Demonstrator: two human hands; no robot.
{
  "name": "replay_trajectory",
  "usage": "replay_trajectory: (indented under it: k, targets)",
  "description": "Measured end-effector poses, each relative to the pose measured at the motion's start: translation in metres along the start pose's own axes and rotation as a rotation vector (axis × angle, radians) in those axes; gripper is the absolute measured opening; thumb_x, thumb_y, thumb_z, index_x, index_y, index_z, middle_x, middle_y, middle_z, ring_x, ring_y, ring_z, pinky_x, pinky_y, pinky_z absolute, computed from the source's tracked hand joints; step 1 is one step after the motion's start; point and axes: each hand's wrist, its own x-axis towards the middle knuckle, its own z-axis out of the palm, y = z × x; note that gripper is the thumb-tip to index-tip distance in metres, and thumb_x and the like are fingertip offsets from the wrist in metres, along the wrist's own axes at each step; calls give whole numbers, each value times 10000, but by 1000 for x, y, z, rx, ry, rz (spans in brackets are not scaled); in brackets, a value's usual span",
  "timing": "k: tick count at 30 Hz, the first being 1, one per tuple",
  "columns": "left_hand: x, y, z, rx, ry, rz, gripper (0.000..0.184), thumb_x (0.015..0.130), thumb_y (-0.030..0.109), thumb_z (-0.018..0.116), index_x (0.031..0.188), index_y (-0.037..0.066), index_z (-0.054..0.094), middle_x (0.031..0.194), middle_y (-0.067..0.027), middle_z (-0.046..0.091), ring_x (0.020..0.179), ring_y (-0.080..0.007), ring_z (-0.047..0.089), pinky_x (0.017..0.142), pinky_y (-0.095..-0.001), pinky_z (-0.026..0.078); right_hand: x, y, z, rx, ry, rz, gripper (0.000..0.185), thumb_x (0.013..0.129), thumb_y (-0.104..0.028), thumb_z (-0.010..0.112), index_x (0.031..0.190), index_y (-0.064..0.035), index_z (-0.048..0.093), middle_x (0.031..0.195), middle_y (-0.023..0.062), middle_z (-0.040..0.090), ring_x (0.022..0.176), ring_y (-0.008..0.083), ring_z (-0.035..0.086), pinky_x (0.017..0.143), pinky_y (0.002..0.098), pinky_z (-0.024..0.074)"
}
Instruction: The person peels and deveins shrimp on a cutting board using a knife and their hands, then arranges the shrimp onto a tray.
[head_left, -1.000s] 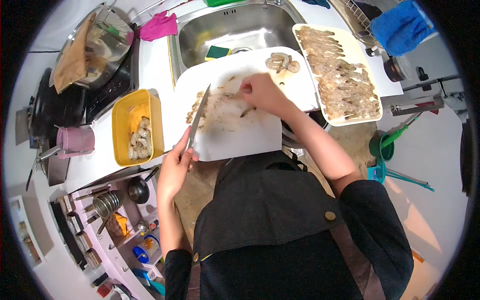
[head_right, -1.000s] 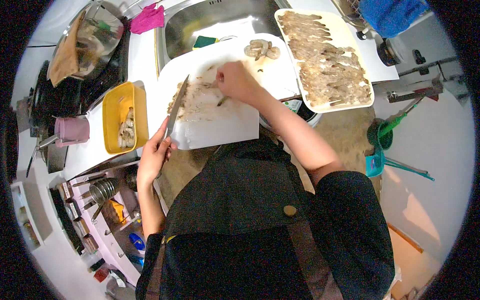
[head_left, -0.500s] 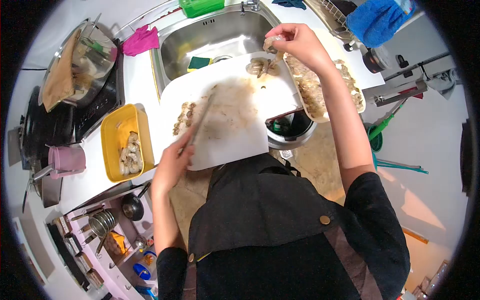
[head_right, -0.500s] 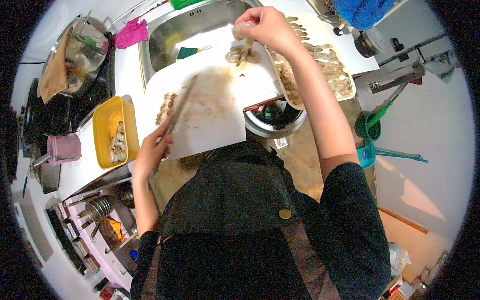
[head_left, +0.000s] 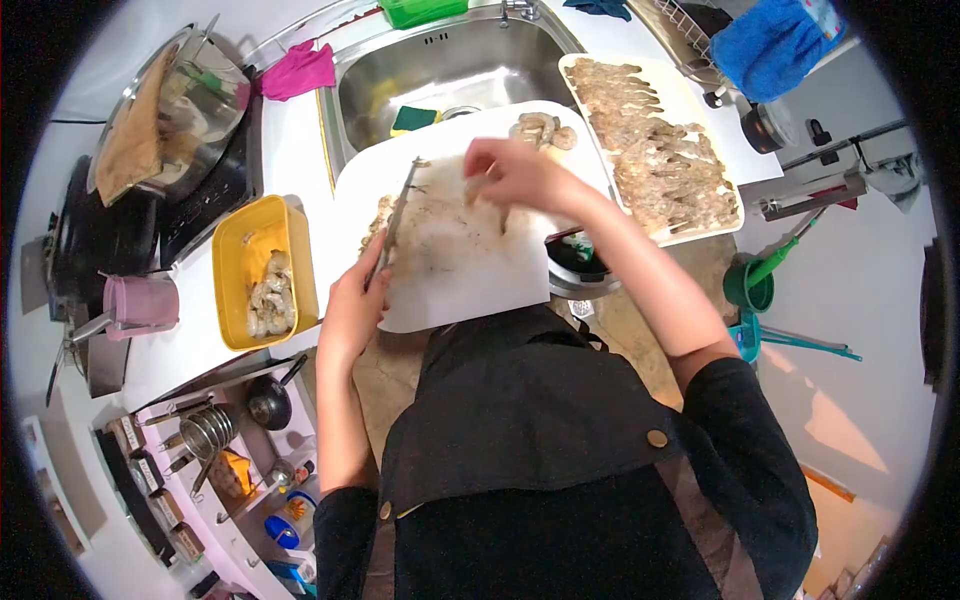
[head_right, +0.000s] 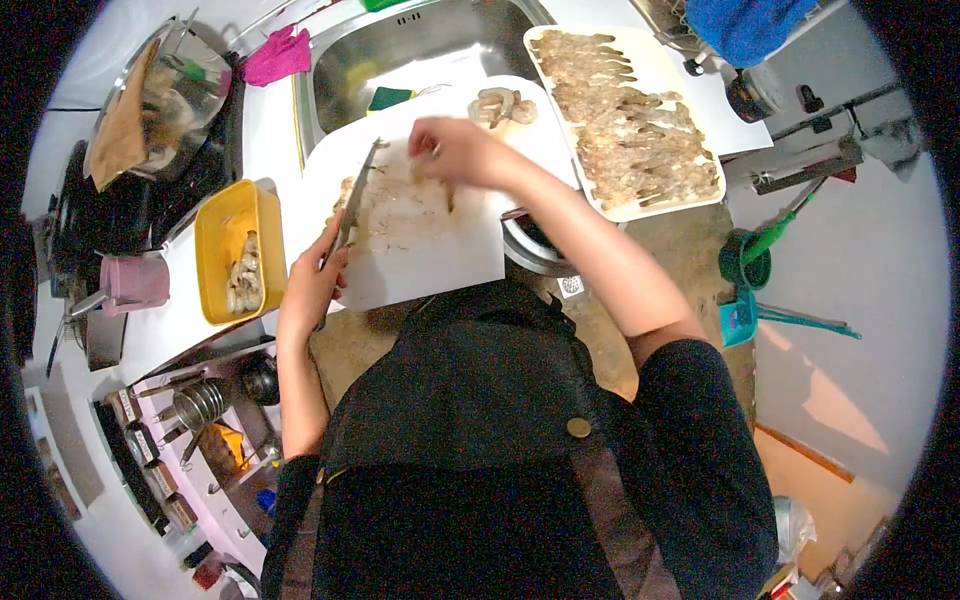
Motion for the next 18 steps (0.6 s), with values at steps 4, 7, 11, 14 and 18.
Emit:
replay_trajectory:
  k: [4, 7, 11, 14, 18]
  targets:
    - [-10, -8, -1, -115, -53, 9, 522, 955, 86, 517, 1445, 246, 432, 801, -12, 568, 619, -69, 480, 553, -240, 452, 1, 16, 48, -372, 82, -49, 267, 694, -40, 603, 954, -14, 546, 903, 142, 598, 821, 298, 597, 718, 364, 483]
    - [-19, -13, 0, -87, -57, 25, 551, 923, 41, 530, 1432, 237, 450, 793, -47, 572, 618, -116, 506, 607, -285, 471, -4, 28, 46, -395, 171, -102, 194, 697, -15, 570, 888, -5, 542, 871, 163, 575, 835, 352, 576, 729, 381, 476]
    - [-41, -33, -2, 407, 113, 329, 595, 854, -15, 580, 1397, 212, 493, 841, -125, 570, 696, -234, 550, 717, -349, 485, -6, 34, 43, -406, 157, -127, 104, 717, -11, 554, 815, 14, 576, 816, 172, 605, 796, 349, 594, 721, 385, 487]
    - [-65, -40, -11, 390, 96, 212, 610, 818, -33, 604, 1375, 196, 513, 896, -161, 559, 784, -301, 561, 782, -377, 476, -8, 30, 39, -395, 162, -111, 99, 749, -33, 565, 808, 25, 619, 766, 166, 649, 730, 306, 633, 687, 354, 507]
    - [-66, -42, -23, 238, 91, 271, 558, 876, -11, 571, 1396, 171, 486, 919, -159, 649, 733, -259, 600, 775, -345, 496, -12, 18, 30, -218, 83, -44, 155, 788, -88, 608, 871, 21, 681, 739, 140, 686, 661, 209, 657, 647, 298, 518]
